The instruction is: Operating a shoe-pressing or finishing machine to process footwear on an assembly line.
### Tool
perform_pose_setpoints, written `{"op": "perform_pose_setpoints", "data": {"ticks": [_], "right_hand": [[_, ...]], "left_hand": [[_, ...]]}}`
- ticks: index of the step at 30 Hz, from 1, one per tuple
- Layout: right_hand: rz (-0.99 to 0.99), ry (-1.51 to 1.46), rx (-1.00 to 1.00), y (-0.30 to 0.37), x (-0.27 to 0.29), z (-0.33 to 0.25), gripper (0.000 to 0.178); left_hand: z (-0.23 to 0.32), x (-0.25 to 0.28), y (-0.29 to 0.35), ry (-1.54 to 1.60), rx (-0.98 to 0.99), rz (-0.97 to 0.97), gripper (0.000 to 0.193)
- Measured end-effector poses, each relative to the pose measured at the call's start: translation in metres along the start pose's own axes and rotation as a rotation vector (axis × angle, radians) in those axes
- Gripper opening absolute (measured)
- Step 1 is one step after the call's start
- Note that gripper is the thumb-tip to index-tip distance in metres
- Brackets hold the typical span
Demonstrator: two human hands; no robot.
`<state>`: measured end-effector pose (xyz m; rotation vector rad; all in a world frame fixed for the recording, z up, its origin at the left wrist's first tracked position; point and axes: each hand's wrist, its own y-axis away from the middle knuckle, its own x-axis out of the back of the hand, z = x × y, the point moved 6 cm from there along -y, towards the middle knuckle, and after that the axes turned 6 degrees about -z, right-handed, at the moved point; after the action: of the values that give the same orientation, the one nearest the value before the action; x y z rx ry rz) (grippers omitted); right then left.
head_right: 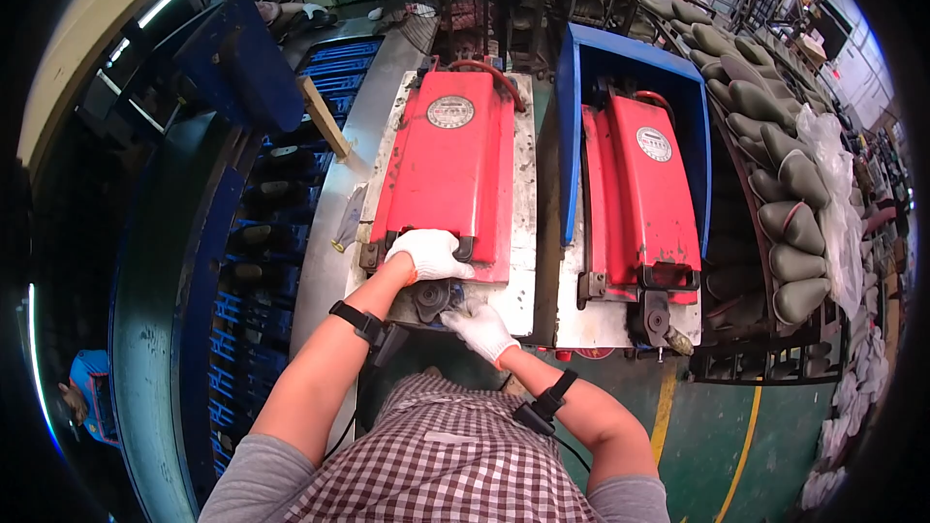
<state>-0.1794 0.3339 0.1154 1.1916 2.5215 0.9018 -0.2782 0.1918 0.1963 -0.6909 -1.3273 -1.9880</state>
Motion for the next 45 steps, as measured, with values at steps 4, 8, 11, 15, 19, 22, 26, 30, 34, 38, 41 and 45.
{"op": "perform_pose_setpoints", "data": {"ticks": [4, 8, 11, 15, 19, 22, 26, 30, 34, 38, 41, 45], "right_hand": [[0.034, -0.024, 0.064, -0.017, -0.001, 0.026, 0.030], [0.117, -0.014, 0.210, -0.019, -0.002, 0.025, 0.034], [0.068, -0.210, 0.039, 0.001, -0.027, 0.015, 0.031], [-0.105, -0.557, -0.126, -0.006, -0.067, 0.034, 0.033], [-0.432, -0.187, -0.258, 0.014, -0.050, 0.026, 0.060], [-0.537, -0.009, -0.323, 0.027, -0.051, 0.033, 0.073], [-0.561, -0.201, -0.319, 0.025, -0.077, 0.028, 0.066], [-0.561, -0.454, -0.276, 0.002, -0.117, 0.040, 0.057], [-0.562, -0.487, -0.261, -0.019, -0.144, 0.031, 0.049], [-0.547, 0.104, -0.140, 0.005, -0.104, 0.002, 0.046], [-0.451, 0.078, -0.039, 0.020, -0.060, -0.027, 0.041], [-0.222, -0.032, 0.117, 0.002, -0.007, -0.075, 0.035]], "left_hand": [[0.004, 0.003, 0.002, 0.001, -0.001, -0.008, 0.072], [0.000, 0.001, 0.003, 0.005, 0.001, -0.013, 0.071], [-0.003, 0.001, 0.005, 0.006, 0.010, 0.005, 0.070], [0.004, 0.004, 0.004, -0.011, -0.013, 0.014, 0.069], [0.001, 0.000, 0.005, -0.014, -0.002, 0.008, 0.069], [-0.001, -0.002, 0.003, -0.022, -0.013, 0.017, 0.069], [-0.002, -0.002, 0.003, -0.015, -0.027, 0.018, 0.067], [0.004, 0.000, 0.009, -0.026, -0.019, 0.075, 0.064], [0.008, 0.007, 0.022, 0.002, -0.067, 0.134, 0.059], [0.012, 0.040, 0.046, -0.030, -0.129, 0.224, 0.052], [0.026, 0.086, 0.075, -0.049, -0.226, 0.432, 0.048], [0.031, 0.150, 0.115, -0.113, -0.321, 0.754, 0.039]]}}
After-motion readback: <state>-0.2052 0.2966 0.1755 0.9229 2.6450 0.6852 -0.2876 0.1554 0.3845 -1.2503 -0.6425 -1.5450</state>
